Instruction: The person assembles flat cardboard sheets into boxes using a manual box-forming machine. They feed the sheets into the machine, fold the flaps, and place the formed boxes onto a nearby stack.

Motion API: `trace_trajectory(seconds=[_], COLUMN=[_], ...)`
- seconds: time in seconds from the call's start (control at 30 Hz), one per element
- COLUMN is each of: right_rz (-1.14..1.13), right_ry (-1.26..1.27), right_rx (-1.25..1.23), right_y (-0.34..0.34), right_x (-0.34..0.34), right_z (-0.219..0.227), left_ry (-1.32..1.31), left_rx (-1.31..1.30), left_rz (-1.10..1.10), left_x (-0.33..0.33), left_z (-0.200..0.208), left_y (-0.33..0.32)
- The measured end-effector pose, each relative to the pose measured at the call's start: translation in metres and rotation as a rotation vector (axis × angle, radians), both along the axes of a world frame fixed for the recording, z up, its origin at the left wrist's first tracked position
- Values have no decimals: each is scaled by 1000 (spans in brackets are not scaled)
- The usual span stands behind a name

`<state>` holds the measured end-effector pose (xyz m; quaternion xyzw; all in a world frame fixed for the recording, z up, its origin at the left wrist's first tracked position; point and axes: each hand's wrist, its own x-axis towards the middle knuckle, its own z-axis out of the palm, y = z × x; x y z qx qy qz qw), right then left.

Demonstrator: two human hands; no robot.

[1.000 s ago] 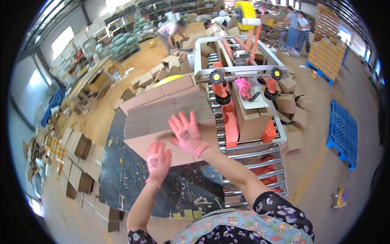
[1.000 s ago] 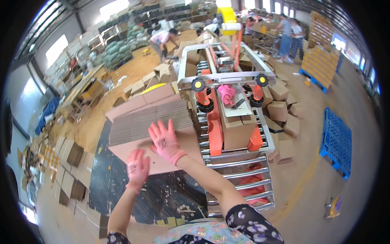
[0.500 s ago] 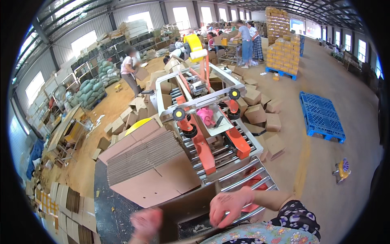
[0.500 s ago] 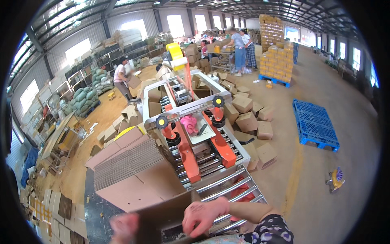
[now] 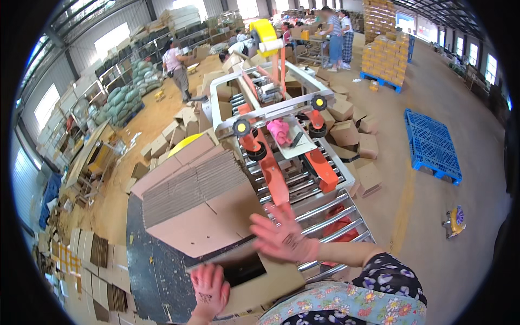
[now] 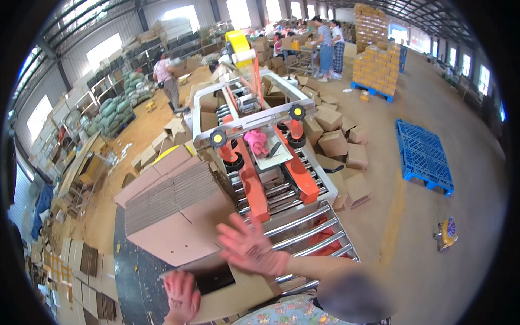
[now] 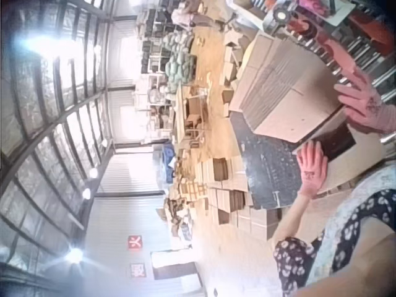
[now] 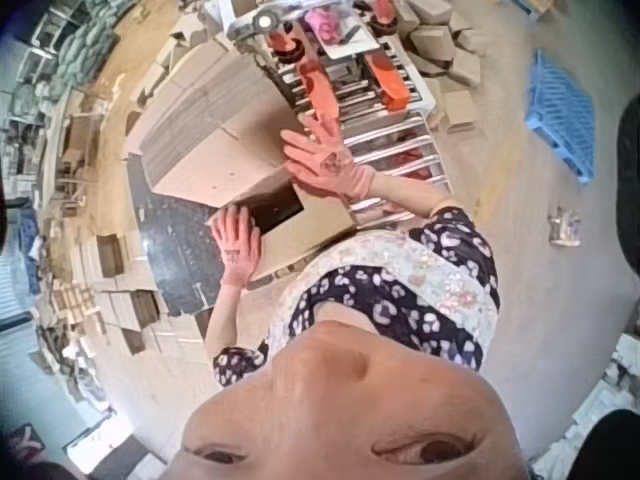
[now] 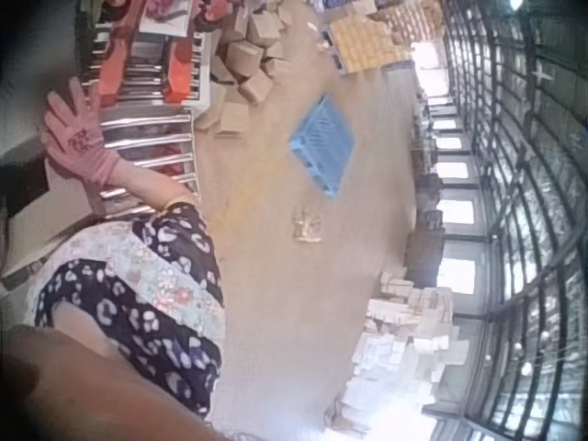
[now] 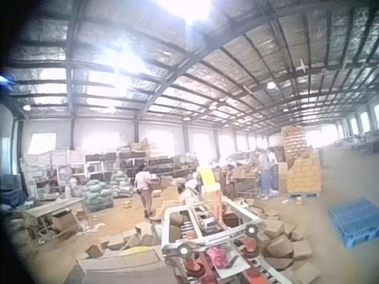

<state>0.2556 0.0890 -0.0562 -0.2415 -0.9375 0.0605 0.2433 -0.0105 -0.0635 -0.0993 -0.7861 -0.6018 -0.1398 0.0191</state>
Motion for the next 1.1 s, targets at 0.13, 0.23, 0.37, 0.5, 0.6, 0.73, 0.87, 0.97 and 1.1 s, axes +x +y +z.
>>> trace_trajectory(seconds=[0.13,0.23,0.37,0.5,0.6,0.73,0.87,0.97,1.1], right_rz=[251,72,-456,-850,-929,-932,-477,-155,-180], right_ry=[234,480,843,598,614,687,699,351,-5], right_rx=[-312,-387,-64,227,329,374,298,252,861], right_y=[-51,-62,-70,-66,0,95,99,96,119], right_x=[74,97,159,187,154,108,-1,-113,-171], right_z=[-77,-112,-115,-139,-176,-183,-99,-43,-86], left_ry=[-189,-762,-745,-645,-348,-270,-339,-200,77], left_rx=[305,-432,-591,-178,329,295,80,-337,569], left_rz=[224,367,-122,-383,-406,-576,-160,463,364], left_x=[15,24,134,245,286,235,94,22,-59], left_z=[10,7,34,-19,-13,-11,-43,-17,6], left_y=[25,88,213,302,337,283,202,161,132])
